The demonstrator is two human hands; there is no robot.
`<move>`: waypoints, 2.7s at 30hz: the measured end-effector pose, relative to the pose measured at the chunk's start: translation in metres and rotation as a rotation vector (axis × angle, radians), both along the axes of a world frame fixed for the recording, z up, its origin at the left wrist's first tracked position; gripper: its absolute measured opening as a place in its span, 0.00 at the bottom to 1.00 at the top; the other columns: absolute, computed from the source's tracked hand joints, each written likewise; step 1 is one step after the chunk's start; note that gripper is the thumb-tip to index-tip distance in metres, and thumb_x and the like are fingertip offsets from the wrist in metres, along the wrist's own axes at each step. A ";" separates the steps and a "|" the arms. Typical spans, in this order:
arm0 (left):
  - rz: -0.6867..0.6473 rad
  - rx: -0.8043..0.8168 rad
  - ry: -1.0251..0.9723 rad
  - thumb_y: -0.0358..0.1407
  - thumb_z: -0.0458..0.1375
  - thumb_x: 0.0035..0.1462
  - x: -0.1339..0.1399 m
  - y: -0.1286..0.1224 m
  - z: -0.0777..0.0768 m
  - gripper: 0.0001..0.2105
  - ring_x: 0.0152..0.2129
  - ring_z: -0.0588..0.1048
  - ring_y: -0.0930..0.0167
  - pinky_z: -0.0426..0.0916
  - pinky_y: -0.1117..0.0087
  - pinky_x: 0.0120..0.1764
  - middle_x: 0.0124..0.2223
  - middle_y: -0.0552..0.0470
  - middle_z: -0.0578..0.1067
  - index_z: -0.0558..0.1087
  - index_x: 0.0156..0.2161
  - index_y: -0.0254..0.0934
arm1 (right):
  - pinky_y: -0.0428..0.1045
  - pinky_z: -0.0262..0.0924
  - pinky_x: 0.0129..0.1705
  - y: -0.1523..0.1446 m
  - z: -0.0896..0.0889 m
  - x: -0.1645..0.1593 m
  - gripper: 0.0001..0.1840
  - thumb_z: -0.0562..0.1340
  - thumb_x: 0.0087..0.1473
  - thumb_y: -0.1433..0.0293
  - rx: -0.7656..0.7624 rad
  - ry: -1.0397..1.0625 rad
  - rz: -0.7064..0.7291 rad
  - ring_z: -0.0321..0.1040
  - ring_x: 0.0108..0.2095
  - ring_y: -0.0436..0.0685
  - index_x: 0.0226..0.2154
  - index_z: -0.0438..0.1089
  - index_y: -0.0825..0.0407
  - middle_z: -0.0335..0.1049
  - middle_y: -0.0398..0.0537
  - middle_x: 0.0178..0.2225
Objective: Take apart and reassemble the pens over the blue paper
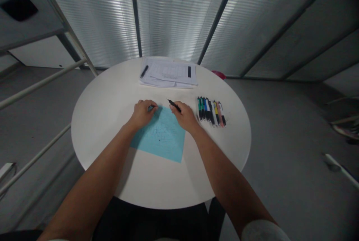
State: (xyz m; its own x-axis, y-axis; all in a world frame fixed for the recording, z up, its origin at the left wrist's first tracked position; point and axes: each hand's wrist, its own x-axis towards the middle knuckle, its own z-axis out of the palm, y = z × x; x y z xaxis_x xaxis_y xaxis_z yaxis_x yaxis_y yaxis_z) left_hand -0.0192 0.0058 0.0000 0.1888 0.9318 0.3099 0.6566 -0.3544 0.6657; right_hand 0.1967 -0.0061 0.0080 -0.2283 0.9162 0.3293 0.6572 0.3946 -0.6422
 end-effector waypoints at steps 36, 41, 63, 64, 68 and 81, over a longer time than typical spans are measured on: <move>0.052 -0.379 -0.728 0.41 0.63 0.48 0.011 -0.009 0.022 0.12 0.29 0.73 0.70 0.65 0.72 0.28 0.39 0.44 0.79 0.77 0.37 0.36 | 0.49 0.53 0.36 -0.004 0.001 -0.002 0.14 0.55 0.62 0.59 -0.012 -0.136 0.071 0.67 0.33 0.55 0.39 0.73 0.48 0.74 0.46 0.32; -0.001 -0.368 -0.758 0.41 0.64 0.47 0.010 -0.008 0.018 0.12 0.30 0.74 0.71 0.68 0.68 0.36 0.38 0.45 0.80 0.77 0.36 0.37 | 0.49 0.53 0.35 -0.005 0.003 -0.002 0.14 0.55 0.62 0.59 -0.017 -0.147 0.067 0.67 0.32 0.54 0.38 0.73 0.48 0.74 0.46 0.31; -0.070 -0.325 -0.673 0.39 0.65 0.48 0.011 -0.008 0.013 0.10 0.29 0.74 0.71 0.68 0.66 0.37 0.35 0.47 0.79 0.78 0.35 0.35 | 0.50 0.52 0.38 -0.006 0.005 -0.003 0.13 0.58 0.61 0.61 -0.003 -0.276 0.050 0.68 0.34 0.56 0.39 0.75 0.48 0.77 0.47 0.33; -0.068 -0.319 -0.662 0.40 0.65 0.48 0.011 -0.007 0.012 0.11 0.29 0.74 0.71 0.67 0.67 0.37 0.35 0.47 0.79 0.78 0.35 0.35 | 0.50 0.52 0.39 -0.006 0.005 -0.003 0.12 0.58 0.61 0.61 -0.006 -0.288 0.050 0.68 0.35 0.56 0.39 0.75 0.48 0.77 0.47 0.34; -0.076 -0.307 -0.593 0.41 0.64 0.49 0.011 -0.006 0.010 0.12 0.30 0.74 0.70 0.67 0.67 0.38 0.35 0.47 0.79 0.78 0.36 0.34 | 0.50 0.52 0.42 -0.006 0.005 -0.002 0.13 0.58 0.62 0.61 -0.004 -0.309 0.057 0.69 0.39 0.56 0.42 0.74 0.48 0.77 0.46 0.37; -0.150 -0.278 -0.467 0.41 0.63 0.51 0.011 -0.007 0.009 0.11 0.29 0.73 0.71 0.65 0.69 0.36 0.33 0.47 0.78 0.78 0.34 0.34 | 0.50 0.57 0.43 -0.004 -0.001 -0.002 0.13 0.58 0.61 0.62 -0.031 -0.142 0.129 0.70 0.40 0.55 0.44 0.74 0.47 0.76 0.47 0.41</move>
